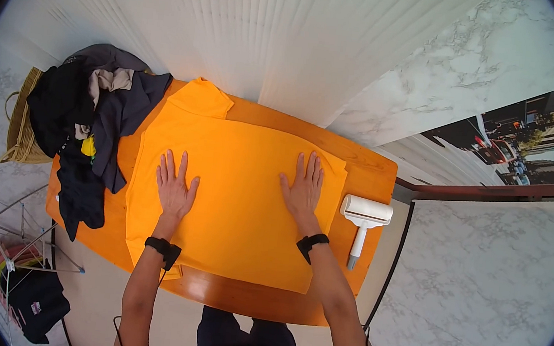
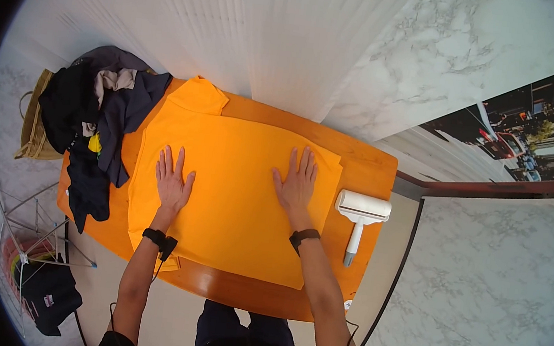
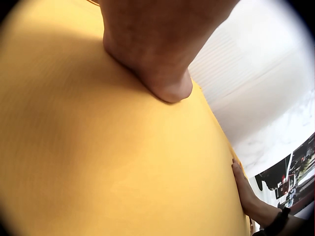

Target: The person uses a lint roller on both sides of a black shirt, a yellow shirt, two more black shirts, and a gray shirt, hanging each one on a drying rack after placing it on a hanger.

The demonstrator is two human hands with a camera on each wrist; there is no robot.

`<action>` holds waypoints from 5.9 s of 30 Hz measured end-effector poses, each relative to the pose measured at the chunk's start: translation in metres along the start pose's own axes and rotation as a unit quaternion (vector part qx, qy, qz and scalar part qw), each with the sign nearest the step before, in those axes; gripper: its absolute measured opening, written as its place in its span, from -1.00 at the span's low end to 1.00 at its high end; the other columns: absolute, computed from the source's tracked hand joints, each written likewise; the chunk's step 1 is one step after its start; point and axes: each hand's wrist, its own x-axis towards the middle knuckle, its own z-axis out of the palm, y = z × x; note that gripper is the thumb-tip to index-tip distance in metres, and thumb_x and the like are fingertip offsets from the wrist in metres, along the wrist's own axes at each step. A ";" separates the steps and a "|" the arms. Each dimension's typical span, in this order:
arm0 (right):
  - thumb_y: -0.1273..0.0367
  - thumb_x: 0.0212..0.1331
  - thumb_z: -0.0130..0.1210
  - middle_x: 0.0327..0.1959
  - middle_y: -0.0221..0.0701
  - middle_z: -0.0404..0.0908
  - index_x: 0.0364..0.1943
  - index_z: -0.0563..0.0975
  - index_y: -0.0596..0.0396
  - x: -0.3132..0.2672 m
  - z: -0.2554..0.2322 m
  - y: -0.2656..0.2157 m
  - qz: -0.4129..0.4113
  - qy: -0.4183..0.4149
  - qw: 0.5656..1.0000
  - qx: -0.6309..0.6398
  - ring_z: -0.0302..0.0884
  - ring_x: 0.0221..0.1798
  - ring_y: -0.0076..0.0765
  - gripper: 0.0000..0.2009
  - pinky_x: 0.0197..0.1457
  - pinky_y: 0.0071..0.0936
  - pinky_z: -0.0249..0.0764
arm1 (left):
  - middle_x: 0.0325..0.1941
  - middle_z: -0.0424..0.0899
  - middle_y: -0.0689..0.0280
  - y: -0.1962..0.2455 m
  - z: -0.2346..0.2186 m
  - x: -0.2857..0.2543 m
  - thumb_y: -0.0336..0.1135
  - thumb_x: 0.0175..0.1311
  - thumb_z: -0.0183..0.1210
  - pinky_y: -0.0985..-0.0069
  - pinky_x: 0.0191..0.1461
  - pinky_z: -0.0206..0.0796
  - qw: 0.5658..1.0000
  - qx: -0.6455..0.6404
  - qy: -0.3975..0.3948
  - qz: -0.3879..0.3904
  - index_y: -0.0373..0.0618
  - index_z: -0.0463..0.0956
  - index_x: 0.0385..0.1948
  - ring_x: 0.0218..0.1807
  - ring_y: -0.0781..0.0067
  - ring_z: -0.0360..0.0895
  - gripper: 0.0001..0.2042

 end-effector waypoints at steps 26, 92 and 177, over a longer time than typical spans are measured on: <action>0.15 0.16 0.23 -0.04 -0.07 0.45 -0.03 0.41 0.17 -0.164 -0.080 0.132 0.315 0.054 0.947 0.010 0.47 0.00 0.16 -0.55 -0.07 0.02 0.50 | 0.57 -0.11 -0.09 -0.082 -0.056 -0.232 -0.14 0.34 0.02 0.15 0.57 -0.24 0.990 -0.056 -0.097 -0.083 -0.34 -0.10 0.45 0.58 -0.07 -0.15 -0.25; 0.14 0.31 0.02 -0.32 0.15 0.60 -0.17 0.47 0.25 -0.385 -0.043 -0.372 0.312 -0.149 0.911 0.226 0.56 -0.19 0.36 -0.64 -0.13 0.10 0.47 | -0.10 0.45 -0.05 -0.232 -0.075 -0.110 -0.58 0.19 0.05 0.10 0.12 0.29 0.938 -0.134 -0.226 0.227 0.21 0.18 0.44 -0.01 -0.10 0.47 -0.29; 0.49 -0.11 0.38 -0.56 -0.19 0.48 -0.43 0.51 0.22 -0.122 -0.306 -0.346 -0.009 -0.132 0.974 0.183 0.48 -0.49 -0.10 -0.77 -0.39 -0.33 0.39 | 0.31 0.40 0.03 -0.169 -0.264 0.004 -0.39 0.13 0.21 0.07 0.53 -0.11 0.866 -0.431 0.105 0.232 -0.09 0.55 -0.28 0.46 -0.06 0.18 -0.87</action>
